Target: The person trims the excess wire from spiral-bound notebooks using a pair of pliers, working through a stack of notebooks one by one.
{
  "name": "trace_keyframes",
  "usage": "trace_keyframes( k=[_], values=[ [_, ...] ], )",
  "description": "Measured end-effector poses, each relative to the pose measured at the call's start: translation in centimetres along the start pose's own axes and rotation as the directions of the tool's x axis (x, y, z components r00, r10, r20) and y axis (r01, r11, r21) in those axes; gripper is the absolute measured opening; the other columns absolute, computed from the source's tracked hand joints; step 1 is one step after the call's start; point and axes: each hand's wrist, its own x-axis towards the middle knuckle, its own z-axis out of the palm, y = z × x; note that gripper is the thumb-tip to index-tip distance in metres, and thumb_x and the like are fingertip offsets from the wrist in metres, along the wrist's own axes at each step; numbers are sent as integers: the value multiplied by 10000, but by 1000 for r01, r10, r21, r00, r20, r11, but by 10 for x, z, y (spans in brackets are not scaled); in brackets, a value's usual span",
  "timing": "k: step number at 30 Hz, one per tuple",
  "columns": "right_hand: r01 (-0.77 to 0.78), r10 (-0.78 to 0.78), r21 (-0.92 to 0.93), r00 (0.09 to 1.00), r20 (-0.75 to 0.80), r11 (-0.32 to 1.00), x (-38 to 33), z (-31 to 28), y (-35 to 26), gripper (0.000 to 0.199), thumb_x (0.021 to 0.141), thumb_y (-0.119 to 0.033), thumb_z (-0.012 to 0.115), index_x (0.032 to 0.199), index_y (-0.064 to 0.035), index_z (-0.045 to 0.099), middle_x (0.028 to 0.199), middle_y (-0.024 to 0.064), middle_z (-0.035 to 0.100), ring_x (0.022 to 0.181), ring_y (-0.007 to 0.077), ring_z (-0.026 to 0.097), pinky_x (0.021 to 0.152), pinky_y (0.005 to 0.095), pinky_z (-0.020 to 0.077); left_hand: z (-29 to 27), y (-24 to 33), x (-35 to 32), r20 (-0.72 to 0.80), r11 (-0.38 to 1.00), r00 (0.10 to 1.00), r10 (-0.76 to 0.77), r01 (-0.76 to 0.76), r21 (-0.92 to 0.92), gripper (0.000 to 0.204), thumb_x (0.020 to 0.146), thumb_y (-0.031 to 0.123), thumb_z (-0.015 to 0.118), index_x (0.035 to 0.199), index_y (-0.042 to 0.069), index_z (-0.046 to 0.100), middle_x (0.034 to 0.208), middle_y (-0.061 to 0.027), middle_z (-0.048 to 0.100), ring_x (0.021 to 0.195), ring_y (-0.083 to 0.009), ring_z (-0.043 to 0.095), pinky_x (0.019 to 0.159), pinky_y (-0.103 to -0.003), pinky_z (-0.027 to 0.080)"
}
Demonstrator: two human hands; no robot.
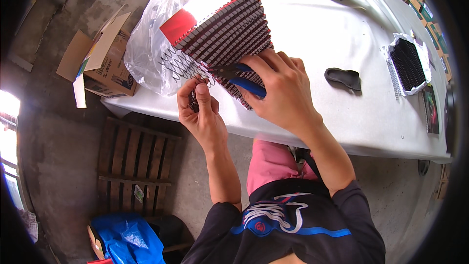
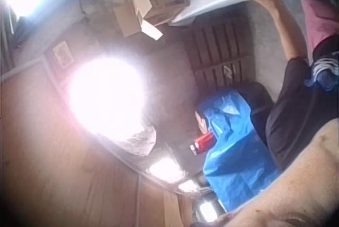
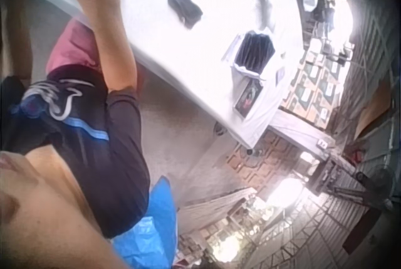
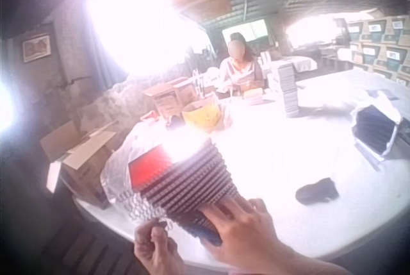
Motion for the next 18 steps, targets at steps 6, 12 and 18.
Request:
trace_keyframes(
  k=[6,12,18],
  values=[
    [-39,34,168,999,33,985,-3,11,9,368,671,-160,737,1014,-120,611,837,78,631,726,281,636,656,391,512,1,-3,0,34,999,999,-6,8,-53,202,894,196,598,1001,27,568,838,-29,596,558,-5,379,425,-159,260],
    [-14,13,162,1000,8,987,-3,3,11,376,667,-199,742,1015,-137,613,911,71,619,855,242,615,740,388,452,-18,5,2,263,621,903,-338,425,-659,220,958,193,472,997,-14,537,885,-80,516,727,-86,407,486,-177,314],
    [14,-9,58,997,-78,998,0,-2,5,382,721,-211,716,1072,-120,595,987,76,595,919,256,569,811,381,389,-23,5,5,268,320,804,-531,483,-815,337,901,231,513,1117,-27,529,1108,-177,549,1052,-288,553,935,-341,492]
  ],
)
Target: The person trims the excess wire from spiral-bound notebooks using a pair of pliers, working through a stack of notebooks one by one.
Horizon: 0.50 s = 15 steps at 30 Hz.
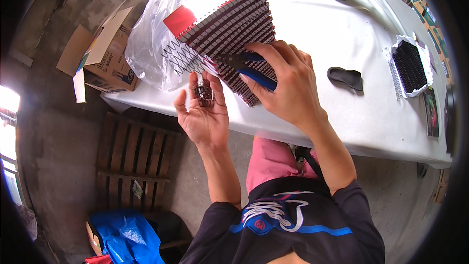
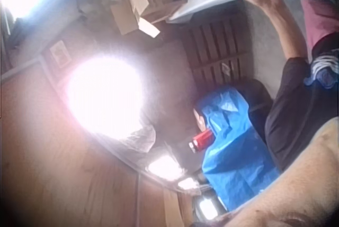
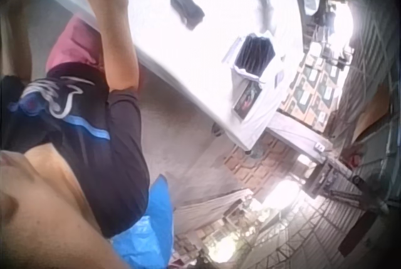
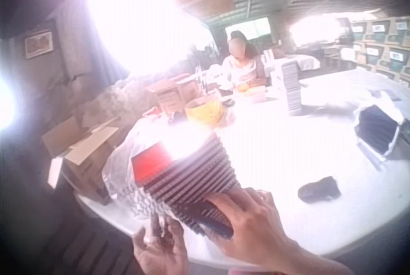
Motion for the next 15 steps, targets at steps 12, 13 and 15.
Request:
trace_keyframes(
  k=[12,13,15],
  values=[
    [21,-22,21,998,53,1000,6,5,-4,401,675,-146,728,1053,-118,598,952,66,615,866,269,606,777,391,442,19,-9,9,312,692,916,253,-397,603,196,907,78,559,1093,22,537,967,-43,578,687,-47,466,505,-165,359],
    [28,-29,24,998,55,999,6,6,-2,395,668,-135,729,1043,-114,604,934,70,621,844,271,614,761,391,458,21,-11,9,305,656,908,288,-419,627,190,903,76,567,1084,26,544,958,-36,582,675,-39,463,501,-163,356],
    [20,-23,52,998,56,998,5,8,0,380,656,-114,731,1018,-106,615,900,80,631,803,277,627,727,388,486,25,-17,9,296,582,888,351,-455,674,192,896,77,579,1081,29,553,940,-25,589,662,-25,459,495,-158,345]
  ],
)
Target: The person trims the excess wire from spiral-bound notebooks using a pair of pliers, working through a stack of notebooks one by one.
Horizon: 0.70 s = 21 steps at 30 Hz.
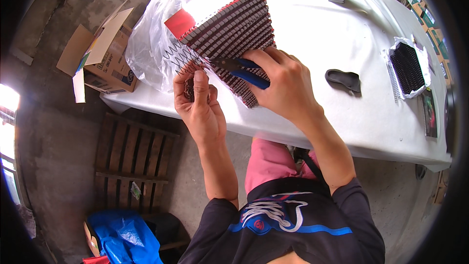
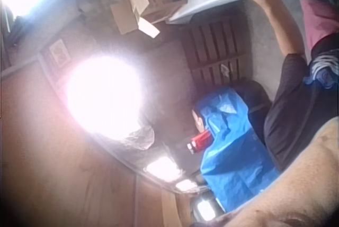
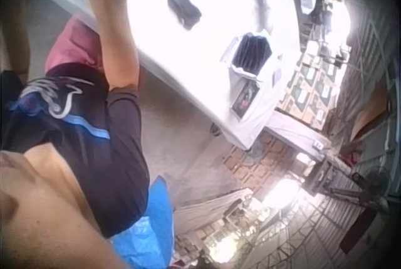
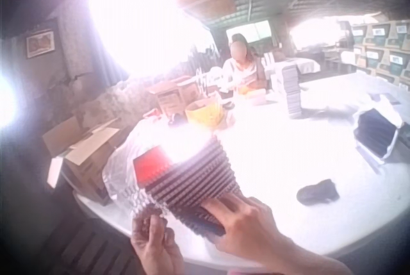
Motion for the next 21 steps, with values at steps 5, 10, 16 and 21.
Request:
trace_keyframes(
  k=[5,10,16,21],
  values=[
    [-39,40,55,999,-17,998,-3,-2,0,342,636,-83,743,963,-91,640,847,105,641,726,289,640,656,373,517,8,-3,-1,-23,981,993,116,-111,160,260,889,105,600,1131,19,555,899,-3,600,660,2,447,486,-152,303],
    [37,-41,-58,997,-70,998,2,-15,-4,366,662,-197,745,997,-100,635,914,63,621,838,238,615,760,386,448,5,-1,-4,-52,960,988,147,-129,249,282,893,124,599,1147,13,549,884,3,593,661,8,437,483,-159,289],
    [42,-50,-115,997,-66,992,7,-11,-11,389,648,-213,752,1005,-102,647,969,78,598,920,240,584,808,391,390,4,0,-5,-1,962,990,138,-133,239,212,892,145,605,1059,20,564,873,5,590,663,3,439,482,-165,286],
    [52,-55,-67,997,-50,996,9,-5,-12,376,652,-185,746,1002,-98,642,900,77,619,830,251,616,740,380,463,5,0,-5,-9,945,986,167,-157,286,171,902,145,590,1020,23,567,853,4,583,650,-1,434,481,-168,292]
  ],
)
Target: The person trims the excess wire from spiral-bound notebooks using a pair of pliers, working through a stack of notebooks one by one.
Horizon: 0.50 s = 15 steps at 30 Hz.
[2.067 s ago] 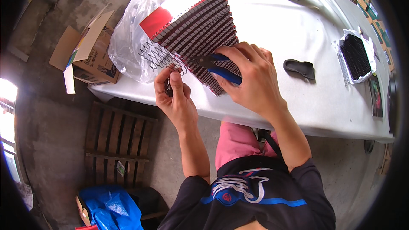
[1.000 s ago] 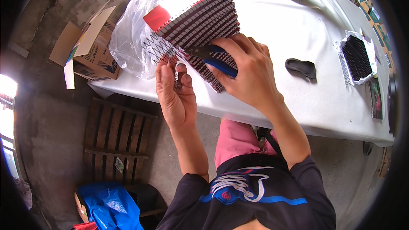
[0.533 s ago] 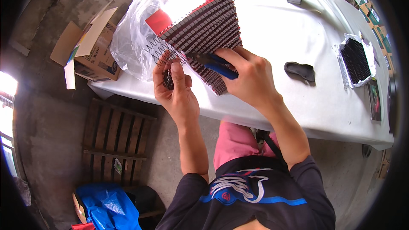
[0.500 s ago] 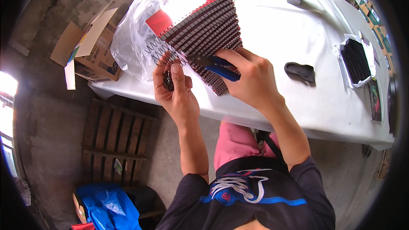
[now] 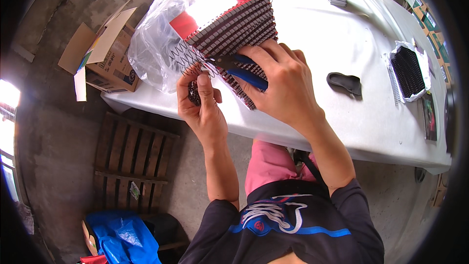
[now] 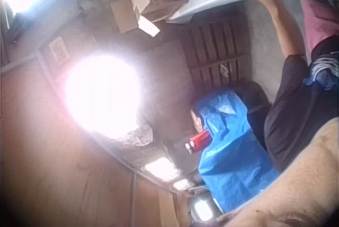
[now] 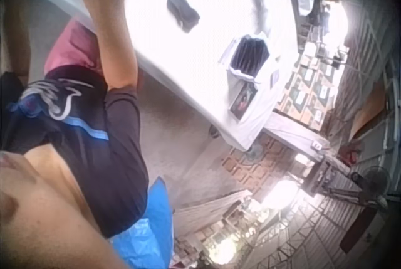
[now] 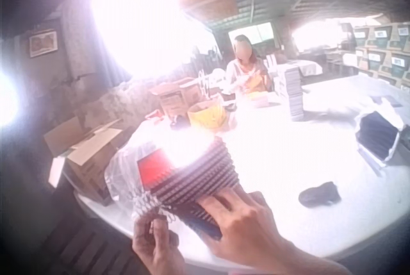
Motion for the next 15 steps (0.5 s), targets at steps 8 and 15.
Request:
trace_keyframes(
  k=[8,15],
  values=[
    [-52,52,103,999,7,993,-1,6,7,299,668,-33,699,955,-56,619,840,119,644,714,296,645,624,351,519,-10,0,2,-24,999,999,22,-23,-28,138,917,134,561,995,21,576,828,-12,554,635,-23,425,480,-167,310],
    [-160,169,293,986,-5,943,-27,19,24,272,733,-66,689,991,-33,609,852,100,630,747,202,637,676,298,497,-36,-64,-35,58,738,877,-477,435,-516,214,942,134,510,1122,19,518,909,-30,529,710,-60,450,542,-157,366]
  ],
)
